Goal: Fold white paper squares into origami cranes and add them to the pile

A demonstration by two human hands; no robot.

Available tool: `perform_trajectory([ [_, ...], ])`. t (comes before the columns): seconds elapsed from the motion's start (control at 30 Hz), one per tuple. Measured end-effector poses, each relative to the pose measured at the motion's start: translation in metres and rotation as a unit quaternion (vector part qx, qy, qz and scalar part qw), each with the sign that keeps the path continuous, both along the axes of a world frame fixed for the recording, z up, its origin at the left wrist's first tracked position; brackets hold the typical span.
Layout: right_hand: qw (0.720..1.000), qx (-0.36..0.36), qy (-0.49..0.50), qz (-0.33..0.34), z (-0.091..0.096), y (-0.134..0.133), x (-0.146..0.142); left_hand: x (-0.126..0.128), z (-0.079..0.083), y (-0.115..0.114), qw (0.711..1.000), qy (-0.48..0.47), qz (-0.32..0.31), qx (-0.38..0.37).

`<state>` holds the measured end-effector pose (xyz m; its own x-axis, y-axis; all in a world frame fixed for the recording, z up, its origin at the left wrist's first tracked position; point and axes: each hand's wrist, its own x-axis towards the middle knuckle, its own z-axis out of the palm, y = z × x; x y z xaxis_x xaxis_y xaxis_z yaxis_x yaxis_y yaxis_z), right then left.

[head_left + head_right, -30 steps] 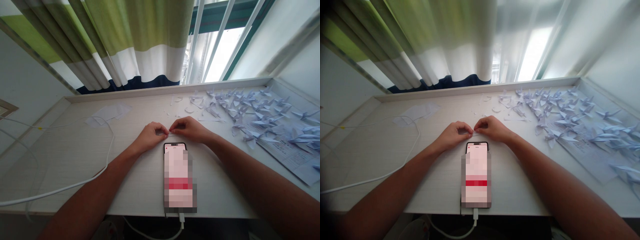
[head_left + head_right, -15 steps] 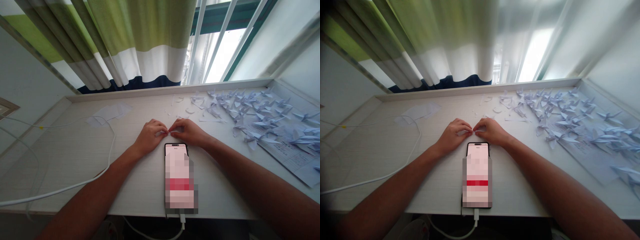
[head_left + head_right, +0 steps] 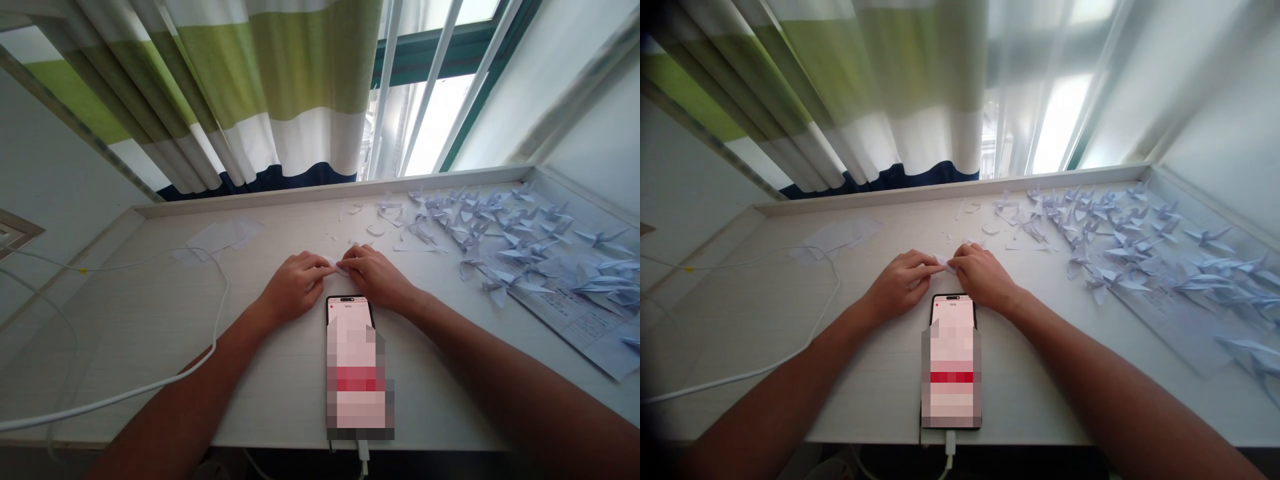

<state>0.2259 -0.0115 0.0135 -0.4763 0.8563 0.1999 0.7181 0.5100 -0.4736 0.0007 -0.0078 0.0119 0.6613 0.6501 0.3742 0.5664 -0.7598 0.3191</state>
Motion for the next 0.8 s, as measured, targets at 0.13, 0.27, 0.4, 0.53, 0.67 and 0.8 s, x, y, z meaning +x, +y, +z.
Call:
perform_trajectory([
  [0.13, 1.000, -0.002, -0.001, 0.012, 0.003, -0.002, -0.001, 0.004, -0.002, -0.001, 0.998, 0.060, -0.013, -0.019],
  [0.27, 0.998, -0.016, 0.023, 0.057, 0.003, 0.001, 0.005, 0.002, -0.002, 0.001, 0.997, 0.067, 0.027, -0.024],
  [0.4, 0.994, 0.016, 0.025, 0.107, -0.002, 0.007, 0.012, -0.003, -0.001, 0.004, 0.997, 0.060, 0.035, -0.036],
  [0.53, 0.993, 0.048, 0.006, 0.111, -0.002, 0.011, 0.013, -0.005, -0.001, 0.007, 0.996, 0.029, 0.015, -0.080],
  [0.67, 0.990, 0.057, -0.032, 0.123, 0.002, 0.010, 0.009, -0.005, -0.002, 0.009, 0.997, 0.016, 0.019, -0.076],
  [0.8, 0.983, 0.106, -0.068, 0.135, 0.003, 0.005, 0.004, -0.006, -0.005, 0.011, 0.999, -0.014, -0.006, -0.047],
])
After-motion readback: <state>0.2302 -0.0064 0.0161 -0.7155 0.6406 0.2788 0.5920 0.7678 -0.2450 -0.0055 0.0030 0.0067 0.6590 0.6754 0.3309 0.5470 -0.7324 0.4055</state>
